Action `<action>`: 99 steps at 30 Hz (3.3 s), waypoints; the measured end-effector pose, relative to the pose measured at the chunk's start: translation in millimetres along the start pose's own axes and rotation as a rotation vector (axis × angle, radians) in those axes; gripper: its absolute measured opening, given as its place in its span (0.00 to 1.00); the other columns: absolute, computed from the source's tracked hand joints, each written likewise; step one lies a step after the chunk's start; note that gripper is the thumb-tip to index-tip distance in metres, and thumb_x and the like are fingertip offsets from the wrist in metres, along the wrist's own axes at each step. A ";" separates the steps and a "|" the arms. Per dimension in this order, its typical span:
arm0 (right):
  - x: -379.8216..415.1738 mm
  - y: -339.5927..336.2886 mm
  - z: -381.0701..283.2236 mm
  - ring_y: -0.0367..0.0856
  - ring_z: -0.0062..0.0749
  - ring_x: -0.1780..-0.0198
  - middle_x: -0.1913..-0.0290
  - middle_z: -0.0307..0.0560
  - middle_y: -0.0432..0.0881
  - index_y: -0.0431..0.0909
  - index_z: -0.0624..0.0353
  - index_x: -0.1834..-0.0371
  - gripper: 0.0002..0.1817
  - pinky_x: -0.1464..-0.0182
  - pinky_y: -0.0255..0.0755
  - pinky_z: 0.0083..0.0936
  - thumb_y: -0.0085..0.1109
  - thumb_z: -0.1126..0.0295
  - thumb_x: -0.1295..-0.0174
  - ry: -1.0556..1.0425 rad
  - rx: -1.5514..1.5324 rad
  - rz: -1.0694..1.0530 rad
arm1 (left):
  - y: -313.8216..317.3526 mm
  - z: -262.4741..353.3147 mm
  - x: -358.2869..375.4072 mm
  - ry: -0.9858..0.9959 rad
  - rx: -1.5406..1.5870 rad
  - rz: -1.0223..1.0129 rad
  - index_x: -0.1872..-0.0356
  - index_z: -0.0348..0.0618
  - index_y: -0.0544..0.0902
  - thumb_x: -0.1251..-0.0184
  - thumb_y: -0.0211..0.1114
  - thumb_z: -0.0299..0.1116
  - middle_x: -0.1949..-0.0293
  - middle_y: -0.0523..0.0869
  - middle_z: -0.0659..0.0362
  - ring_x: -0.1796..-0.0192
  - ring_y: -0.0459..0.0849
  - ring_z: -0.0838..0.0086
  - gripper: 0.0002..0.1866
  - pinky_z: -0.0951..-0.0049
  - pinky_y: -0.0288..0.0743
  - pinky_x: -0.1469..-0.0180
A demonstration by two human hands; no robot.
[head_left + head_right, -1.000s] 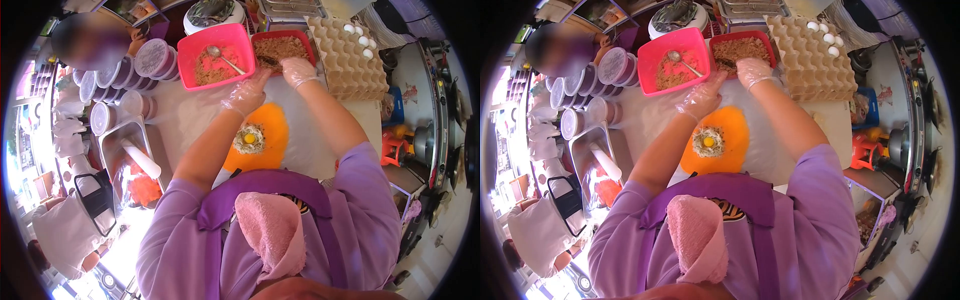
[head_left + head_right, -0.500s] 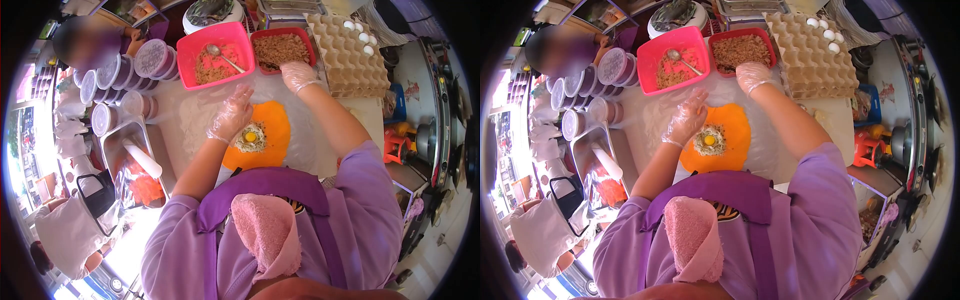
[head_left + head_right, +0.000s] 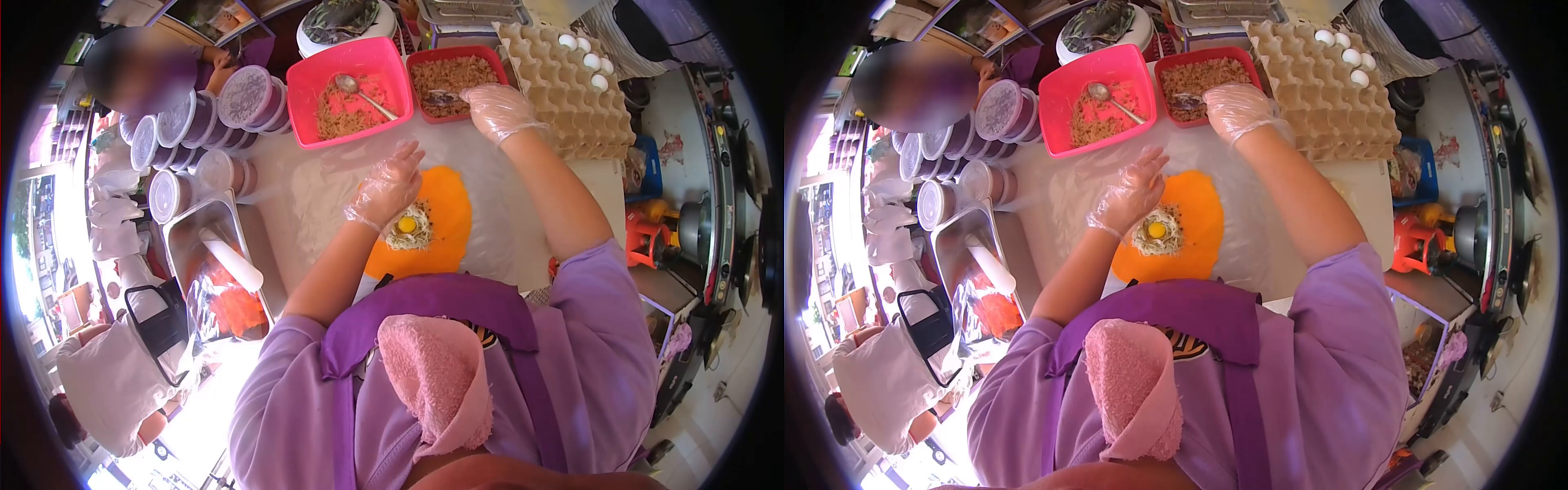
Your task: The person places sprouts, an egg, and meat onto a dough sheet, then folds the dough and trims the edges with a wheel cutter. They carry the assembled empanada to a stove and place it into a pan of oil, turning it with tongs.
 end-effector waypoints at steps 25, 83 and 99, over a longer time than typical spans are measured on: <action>-9.8 18.4 40.2 0.81 0.48 0.52 0.56 0.55 0.83 0.83 0.59 0.62 0.14 0.52 0.76 0.39 0.45 0.73 0.42 0.141 0.088 -0.092 | 9.8 -4.2 -0.9 -0.013 -0.036 -0.064 0.46 0.38 0.77 0.37 0.52 0.30 0.37 0.71 0.48 0.35 0.70 0.55 0.18 0.60 0.67 0.36; -9.5 37.8 20.1 0.80 0.50 0.53 0.57 0.58 0.82 0.81 0.57 0.57 0.16 0.50 0.72 0.42 0.43 0.70 0.41 0.105 -0.140 0.052 | 33.8 -21.4 -60.7 -0.097 -0.307 -0.439 0.28 0.48 0.53 0.42 0.57 0.32 0.25 0.50 0.58 0.31 0.64 0.59 0.39 0.60 0.62 0.32; -2.9 15.2 6.5 0.80 0.51 0.53 0.56 0.57 0.82 0.81 0.57 0.57 0.17 0.51 0.72 0.45 0.41 0.68 0.39 0.131 -0.237 0.016 | 29.8 -16.6 -59.7 -0.104 -0.265 -0.404 0.28 0.48 0.53 0.42 0.55 0.31 0.26 0.51 0.57 0.31 0.64 0.59 0.38 0.62 0.61 0.31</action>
Point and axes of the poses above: each hand's wrist, its own x-axis away from the middle knuckle, its own y-axis out of the palm, z = x × y, the point moved 6 cm from there along -x, towards the middle knuckle
